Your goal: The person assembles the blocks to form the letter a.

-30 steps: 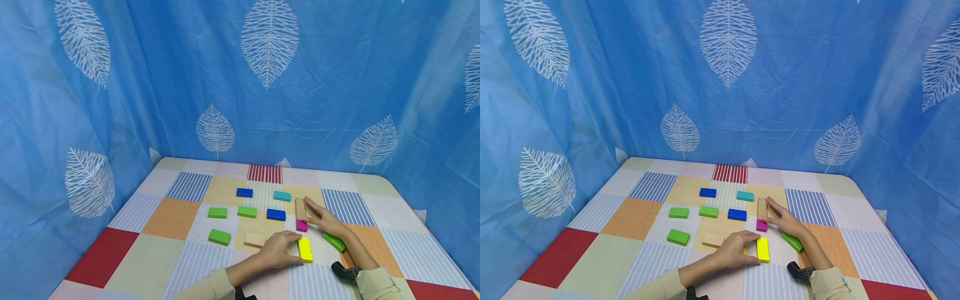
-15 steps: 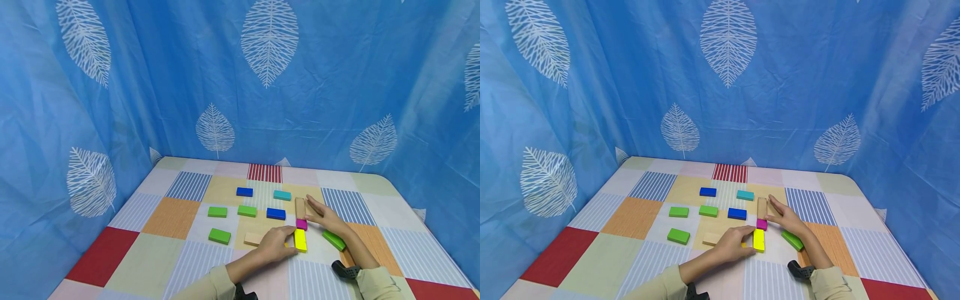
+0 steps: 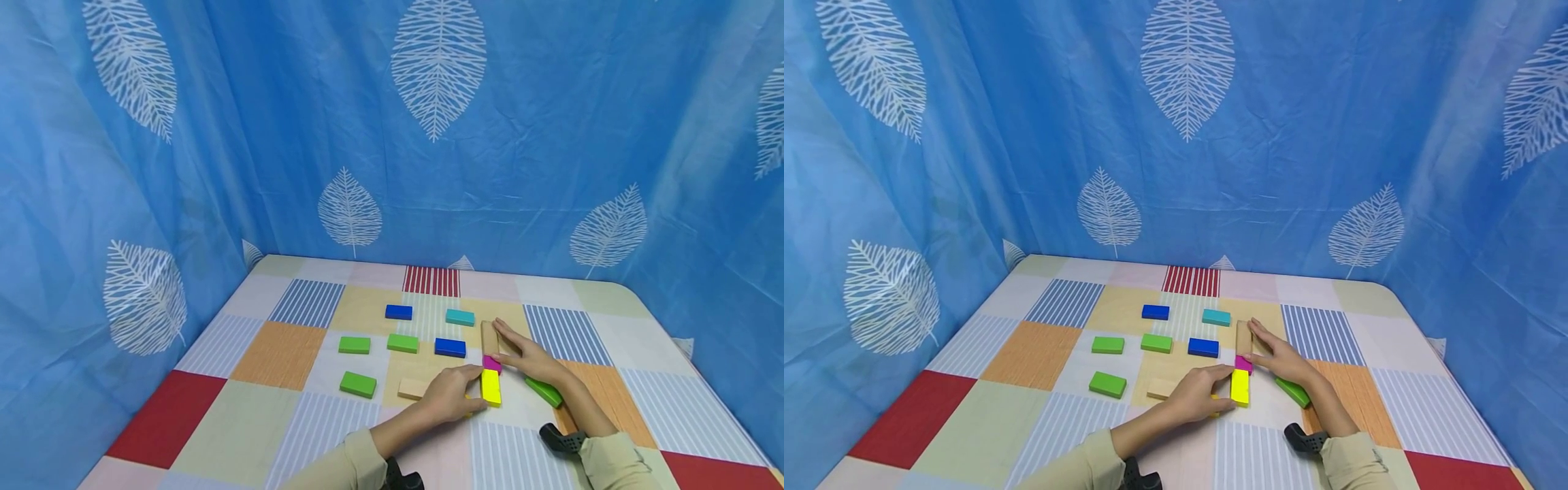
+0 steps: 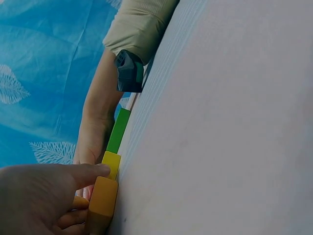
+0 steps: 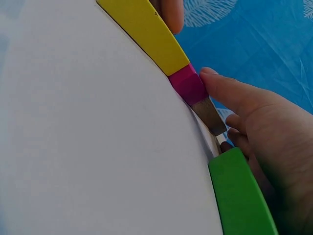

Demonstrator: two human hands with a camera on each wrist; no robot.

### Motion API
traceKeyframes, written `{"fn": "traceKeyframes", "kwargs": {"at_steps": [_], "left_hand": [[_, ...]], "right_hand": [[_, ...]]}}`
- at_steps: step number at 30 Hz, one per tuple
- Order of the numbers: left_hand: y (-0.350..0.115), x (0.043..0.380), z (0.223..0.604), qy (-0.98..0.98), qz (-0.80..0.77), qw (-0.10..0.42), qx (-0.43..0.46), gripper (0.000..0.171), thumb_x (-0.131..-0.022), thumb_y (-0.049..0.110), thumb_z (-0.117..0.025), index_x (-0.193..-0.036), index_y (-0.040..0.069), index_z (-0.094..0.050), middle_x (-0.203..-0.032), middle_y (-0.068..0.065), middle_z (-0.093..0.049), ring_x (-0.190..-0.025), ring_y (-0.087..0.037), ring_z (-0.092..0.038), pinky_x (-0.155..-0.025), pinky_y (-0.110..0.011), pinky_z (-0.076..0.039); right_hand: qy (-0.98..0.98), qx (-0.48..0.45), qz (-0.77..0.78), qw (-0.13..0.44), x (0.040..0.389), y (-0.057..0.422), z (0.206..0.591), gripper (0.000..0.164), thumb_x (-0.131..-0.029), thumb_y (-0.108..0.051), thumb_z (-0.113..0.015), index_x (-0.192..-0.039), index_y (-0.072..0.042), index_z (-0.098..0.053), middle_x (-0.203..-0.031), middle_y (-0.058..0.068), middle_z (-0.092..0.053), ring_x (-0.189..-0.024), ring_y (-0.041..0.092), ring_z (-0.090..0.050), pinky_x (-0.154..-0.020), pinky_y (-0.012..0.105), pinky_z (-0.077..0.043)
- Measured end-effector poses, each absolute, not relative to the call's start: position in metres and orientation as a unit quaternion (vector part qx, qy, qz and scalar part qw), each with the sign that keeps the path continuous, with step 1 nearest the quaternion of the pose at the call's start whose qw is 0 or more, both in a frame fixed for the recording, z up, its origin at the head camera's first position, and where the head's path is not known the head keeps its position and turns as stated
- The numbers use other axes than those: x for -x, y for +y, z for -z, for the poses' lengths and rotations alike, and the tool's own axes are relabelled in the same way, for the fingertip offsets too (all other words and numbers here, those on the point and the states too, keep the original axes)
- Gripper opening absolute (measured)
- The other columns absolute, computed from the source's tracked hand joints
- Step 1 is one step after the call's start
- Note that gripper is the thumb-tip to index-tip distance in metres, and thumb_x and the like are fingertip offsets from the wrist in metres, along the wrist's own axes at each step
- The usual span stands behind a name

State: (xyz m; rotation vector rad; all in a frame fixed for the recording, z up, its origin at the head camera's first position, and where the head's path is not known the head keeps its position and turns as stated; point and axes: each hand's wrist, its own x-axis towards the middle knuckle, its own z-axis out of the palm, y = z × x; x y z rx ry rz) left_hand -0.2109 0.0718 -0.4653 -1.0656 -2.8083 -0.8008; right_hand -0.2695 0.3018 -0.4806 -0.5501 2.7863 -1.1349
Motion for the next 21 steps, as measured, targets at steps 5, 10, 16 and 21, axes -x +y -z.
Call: {"fn": "traceKeyframes", "kwargs": {"at_steps": [5,10,16,21], "left_hand": [[0.0733,0.2123,0.4671,-0.904,0.257,0.016,0.341,0.056,-0.081,0.035,-0.071,-0.127,0.007,-0.057,-0.124,0.002,-0.058,-0.115,-0.009,-0.051,-0.095,-0.021,-0.041],[0.0750,0.2131,0.4689,-0.904,0.259,0.011,0.340,0.057,-0.080,0.036,-0.071,-0.127,0.008,-0.056,-0.123,0.002,-0.058,-0.115,-0.008,-0.051,-0.094,-0.020,-0.041],[0.0751,0.2116,0.4697,-0.904,0.257,0.012,0.341,0.057,-0.081,0.038,-0.071,-0.128,0.008,-0.056,-0.124,0.002,-0.058,-0.114,-0.007,-0.052,-0.093,-0.020,-0.042],[0.0751,0.2104,0.4704,-0.907,0.250,0.018,0.338,0.058,-0.081,0.040,-0.069,-0.129,0.010,-0.055,-0.125,0.003,-0.057,-0.115,-0.007,-0.051,-0.093,-0.021,-0.042]], "right_hand": [[0.910,0.187,0.367,0.034,0.2702,0.3021,0.4824,0.070,-0.089,-0.024,-0.062,-0.145,-0.003,-0.026,-0.149,0.022,-0.017,-0.132,0.047,-0.015,-0.099,0.068,-0.015],[0.908,0.190,0.371,0.038,0.2691,0.3021,0.4816,0.070,-0.089,-0.025,-0.062,-0.145,-0.005,-0.026,-0.150,0.021,-0.017,-0.133,0.046,-0.015,-0.099,0.068,-0.015],[0.902,0.194,0.384,0.039,0.2683,0.3032,0.4821,0.071,-0.088,-0.030,-0.063,-0.146,-0.009,-0.028,-0.150,0.018,-0.018,-0.134,0.043,-0.015,-0.100,0.067,-0.014],[0.905,0.193,0.377,0.035,0.2664,0.3006,0.4804,0.070,-0.089,-0.027,-0.062,-0.146,-0.006,-0.027,-0.149,0.020,-0.018,-0.134,0.044,-0.015,-0.100,0.067,-0.015]]}}
